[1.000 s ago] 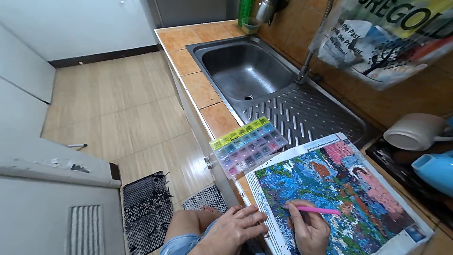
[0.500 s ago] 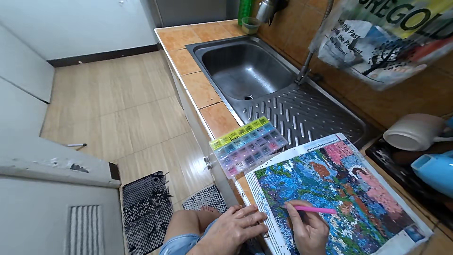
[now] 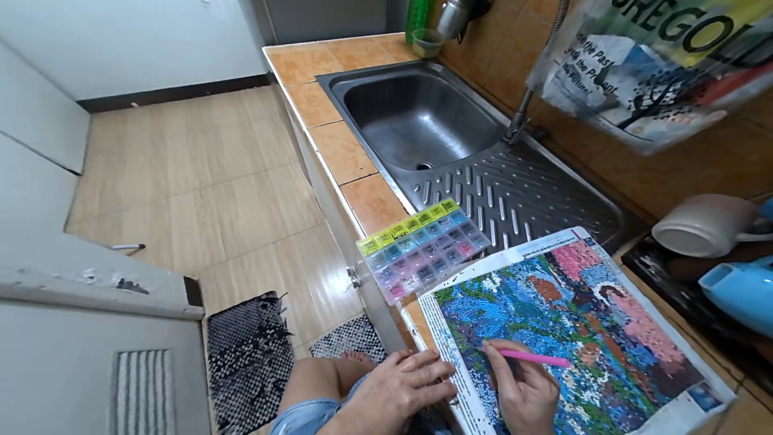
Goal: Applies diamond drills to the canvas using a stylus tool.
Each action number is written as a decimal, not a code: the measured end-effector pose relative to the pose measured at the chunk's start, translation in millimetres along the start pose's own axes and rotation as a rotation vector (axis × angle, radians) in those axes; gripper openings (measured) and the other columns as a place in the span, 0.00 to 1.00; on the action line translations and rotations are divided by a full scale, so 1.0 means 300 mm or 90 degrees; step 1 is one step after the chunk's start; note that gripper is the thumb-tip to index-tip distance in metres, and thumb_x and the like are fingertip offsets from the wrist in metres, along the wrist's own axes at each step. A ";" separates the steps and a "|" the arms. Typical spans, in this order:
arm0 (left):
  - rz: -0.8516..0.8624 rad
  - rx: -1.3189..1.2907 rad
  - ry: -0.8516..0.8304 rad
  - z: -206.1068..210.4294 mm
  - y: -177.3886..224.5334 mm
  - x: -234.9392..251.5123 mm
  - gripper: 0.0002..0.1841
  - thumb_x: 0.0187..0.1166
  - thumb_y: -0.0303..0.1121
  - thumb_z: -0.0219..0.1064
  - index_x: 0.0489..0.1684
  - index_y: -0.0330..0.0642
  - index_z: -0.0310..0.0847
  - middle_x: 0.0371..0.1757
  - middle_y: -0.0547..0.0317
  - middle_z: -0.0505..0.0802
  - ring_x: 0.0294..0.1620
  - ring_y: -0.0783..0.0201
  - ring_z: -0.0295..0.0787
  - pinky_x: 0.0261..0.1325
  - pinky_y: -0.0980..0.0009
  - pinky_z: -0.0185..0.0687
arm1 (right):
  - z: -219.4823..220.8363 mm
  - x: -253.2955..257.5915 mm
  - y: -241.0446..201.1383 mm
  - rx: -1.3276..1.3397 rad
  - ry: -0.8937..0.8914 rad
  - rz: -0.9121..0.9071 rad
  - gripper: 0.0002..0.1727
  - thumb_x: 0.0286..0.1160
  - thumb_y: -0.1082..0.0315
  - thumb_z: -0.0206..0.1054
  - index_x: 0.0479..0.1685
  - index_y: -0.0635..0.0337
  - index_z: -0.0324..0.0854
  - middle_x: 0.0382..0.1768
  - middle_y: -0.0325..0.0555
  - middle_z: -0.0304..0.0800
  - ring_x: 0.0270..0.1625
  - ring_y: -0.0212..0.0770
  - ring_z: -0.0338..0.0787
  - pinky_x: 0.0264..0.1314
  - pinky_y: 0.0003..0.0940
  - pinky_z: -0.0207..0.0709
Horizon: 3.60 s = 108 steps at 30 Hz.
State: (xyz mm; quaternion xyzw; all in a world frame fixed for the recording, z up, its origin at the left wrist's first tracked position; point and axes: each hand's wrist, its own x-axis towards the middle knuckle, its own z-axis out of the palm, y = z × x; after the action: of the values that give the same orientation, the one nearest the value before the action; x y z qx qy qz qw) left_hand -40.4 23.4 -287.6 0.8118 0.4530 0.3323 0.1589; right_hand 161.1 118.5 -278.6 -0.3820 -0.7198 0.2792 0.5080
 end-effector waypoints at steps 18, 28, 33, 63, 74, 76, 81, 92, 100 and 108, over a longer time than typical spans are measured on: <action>-0.004 -0.003 -0.005 -0.002 0.003 0.000 0.29 0.63 0.12 0.65 0.61 0.53 0.89 0.72 0.59 0.89 0.79 0.51 0.80 0.73 0.53 0.78 | -0.013 -0.003 -0.006 -0.006 0.001 0.017 0.10 0.79 0.66 0.65 0.35 0.64 0.85 0.35 0.35 0.91 0.35 0.14 0.86 0.39 0.09 0.81; -0.010 -0.013 -0.001 -0.003 0.007 0.001 0.28 0.64 0.13 0.66 0.60 0.52 0.90 0.72 0.58 0.90 0.79 0.50 0.81 0.72 0.52 0.79 | -0.017 -0.003 -0.003 -0.025 -0.010 0.010 0.11 0.79 0.66 0.65 0.34 0.64 0.85 0.34 0.37 0.90 0.33 0.14 0.84 0.37 0.09 0.79; -0.006 -0.006 0.002 0.002 0.004 0.000 0.28 0.63 0.13 0.66 0.61 0.52 0.89 0.72 0.58 0.90 0.79 0.51 0.81 0.73 0.53 0.79 | -0.016 -0.003 -0.007 -0.033 -0.010 0.019 0.11 0.77 0.66 0.66 0.34 0.65 0.85 0.33 0.38 0.90 0.31 0.14 0.83 0.35 0.08 0.79; -0.001 -0.015 0.004 0.002 -0.002 -0.001 0.28 0.64 0.13 0.65 0.60 0.52 0.90 0.72 0.59 0.90 0.79 0.51 0.81 0.73 0.53 0.78 | -0.015 -0.004 -0.003 -0.004 -0.020 0.005 0.08 0.79 0.65 0.66 0.35 0.59 0.85 0.37 0.33 0.90 0.37 0.15 0.86 0.40 0.10 0.81; 0.007 -0.010 0.008 0.006 -0.009 -0.002 0.27 0.65 0.13 0.64 0.60 0.53 0.89 0.72 0.59 0.90 0.79 0.52 0.80 0.74 0.54 0.78 | -0.009 -0.002 0.000 0.009 -0.029 0.001 0.06 0.78 0.67 0.69 0.37 0.58 0.88 0.39 0.31 0.93 0.36 0.14 0.87 0.38 0.10 0.82; 0.008 -0.009 0.010 0.005 -0.009 -0.001 0.27 0.65 0.13 0.65 0.60 0.53 0.90 0.72 0.60 0.90 0.79 0.52 0.80 0.74 0.54 0.78 | -0.007 -0.001 0.000 0.011 -0.025 0.000 0.06 0.78 0.67 0.69 0.37 0.58 0.88 0.39 0.31 0.93 0.36 0.14 0.87 0.38 0.10 0.82; 0.002 -0.017 0.005 0.003 -0.005 -0.001 0.28 0.64 0.12 0.65 0.61 0.53 0.90 0.72 0.59 0.90 0.79 0.51 0.80 0.74 0.53 0.78 | -0.014 -0.003 -0.001 0.006 -0.015 -0.003 0.07 0.80 0.65 0.66 0.37 0.57 0.86 0.38 0.31 0.91 0.37 0.15 0.87 0.39 0.11 0.82; -0.004 -0.022 0.000 0.001 -0.001 0.001 0.28 0.63 0.12 0.66 0.60 0.52 0.90 0.72 0.59 0.90 0.79 0.51 0.80 0.74 0.52 0.78 | -0.016 -0.002 -0.003 -0.009 -0.031 0.001 0.08 0.79 0.66 0.67 0.36 0.60 0.86 0.37 0.33 0.91 0.38 0.14 0.87 0.42 0.10 0.82; 0.001 -0.016 0.005 0.005 -0.003 0.000 0.28 0.64 0.13 0.65 0.60 0.52 0.89 0.72 0.59 0.90 0.80 0.51 0.80 0.74 0.53 0.78 | -0.011 -0.003 0.003 0.007 -0.025 -0.012 0.06 0.78 0.67 0.69 0.35 0.59 0.87 0.38 0.32 0.93 0.39 0.15 0.88 0.42 0.10 0.83; 0.001 -0.012 0.005 0.005 -0.002 0.000 0.28 0.63 0.12 0.66 0.60 0.52 0.89 0.71 0.59 0.90 0.79 0.52 0.80 0.74 0.54 0.78 | -0.006 -0.003 0.008 0.009 -0.019 -0.022 0.05 0.77 0.67 0.70 0.37 0.58 0.87 0.39 0.31 0.94 0.44 0.16 0.89 0.48 0.11 0.84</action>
State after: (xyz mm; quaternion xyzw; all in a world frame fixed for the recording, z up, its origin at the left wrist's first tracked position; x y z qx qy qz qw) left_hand -39.8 23.7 -289.1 0.8092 0.4501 0.3399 0.1644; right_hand 163.7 119.1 -280.2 -0.3615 -0.7319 0.2809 0.5047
